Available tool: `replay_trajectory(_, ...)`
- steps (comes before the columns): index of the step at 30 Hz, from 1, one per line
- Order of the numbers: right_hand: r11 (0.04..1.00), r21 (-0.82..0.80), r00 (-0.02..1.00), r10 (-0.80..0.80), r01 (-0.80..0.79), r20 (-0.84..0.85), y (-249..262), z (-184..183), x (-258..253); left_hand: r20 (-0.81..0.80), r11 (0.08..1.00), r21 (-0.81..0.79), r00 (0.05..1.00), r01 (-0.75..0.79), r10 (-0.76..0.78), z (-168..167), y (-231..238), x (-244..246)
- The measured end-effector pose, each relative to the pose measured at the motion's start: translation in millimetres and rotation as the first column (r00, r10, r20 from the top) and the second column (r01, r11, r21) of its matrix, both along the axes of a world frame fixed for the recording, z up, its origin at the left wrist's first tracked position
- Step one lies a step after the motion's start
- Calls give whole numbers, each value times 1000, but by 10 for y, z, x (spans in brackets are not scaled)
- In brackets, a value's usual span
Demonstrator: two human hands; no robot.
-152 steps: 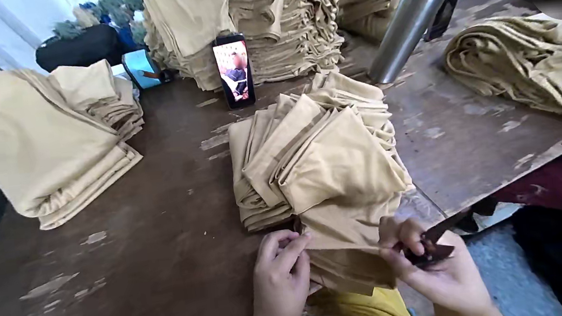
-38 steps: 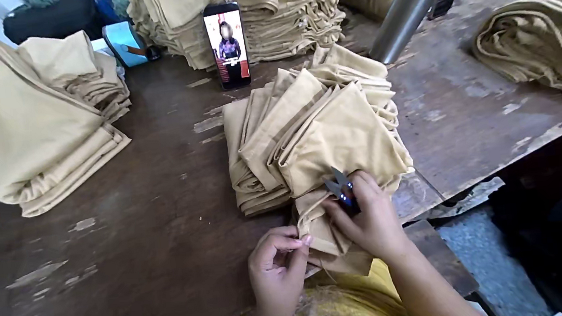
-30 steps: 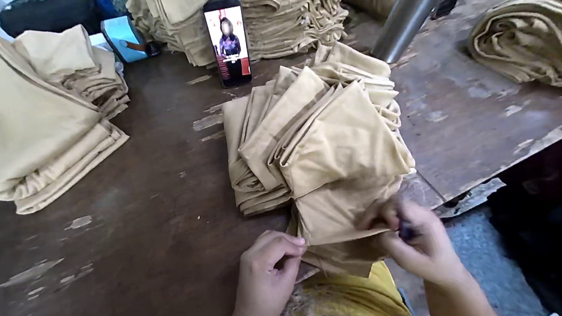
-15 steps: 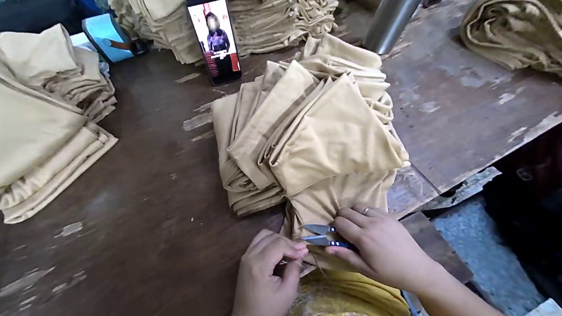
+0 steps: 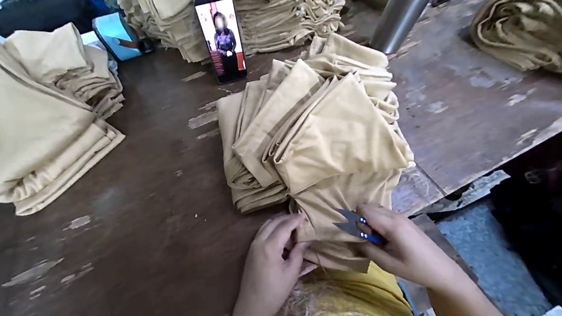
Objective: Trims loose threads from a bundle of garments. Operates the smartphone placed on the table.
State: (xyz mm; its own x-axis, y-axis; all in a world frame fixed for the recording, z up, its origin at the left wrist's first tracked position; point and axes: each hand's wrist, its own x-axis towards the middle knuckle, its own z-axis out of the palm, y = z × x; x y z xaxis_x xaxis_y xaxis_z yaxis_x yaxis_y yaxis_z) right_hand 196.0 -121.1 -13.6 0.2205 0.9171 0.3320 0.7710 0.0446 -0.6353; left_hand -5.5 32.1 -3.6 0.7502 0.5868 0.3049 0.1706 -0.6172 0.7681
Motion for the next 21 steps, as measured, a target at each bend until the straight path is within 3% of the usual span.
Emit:
replay_trajectory(3, 999, 34, 998, -24, 25, -50, -25, -12, 53, 71, 995, 92, 997, 25, -32, 5, 10, -48)
replay_trajectory(6, 998, 61, 991, -16, 24, -134, -36, -11, 116, 22, 968, 140, 977, 208, -213, 151, 77, -255)
replay_trajectory(9, 997, 76, 985, 4, 10, -174, -30, -14, 140, -102, 806, -73, 800, 587, -592, 354, 142, -470)
replay_trajectory(10, 996, 94, 982, 15, 2, -188, -24, -19, 146, -70, 740, -152, 740, 655, -669, 392, 158, -478)
replay_trajectory(11, 993, 119, 979, 31, -7, -203, -16, -18, 145, -29, 732, -177, 740, 658, -672, 406, 153, -461)
replay_trajectory(12, 989, 147, 975, 47, -15, -219, -6, -6, 132, -7, 789, -142, 797, 597, -604, 400, 126, -421)
replay_trajectory(14, 978, 205, 964, 80, -28, -254, 12, 47, 61, -56, 947, 28, 946, 321, -320, 364, 27, -246)
replay_trajectory(17, 960, 280, 981, 48, 8, -190, 55, 179, -71, -90, 981, 194, 995, -24, 43, 248, -33, 138)
replay_trajectory(19, 942, 304, 990, -126, 139, -64, 51, 311, -45, 17, 982, 144, 992, -125, 124, 237, 21, 271)
replay_trajectory(21, 892, 365, 963, -263, 267, -62, 18, 461, 86, 174, 996, -76, 983, -49, 61, 372, 99, 309)
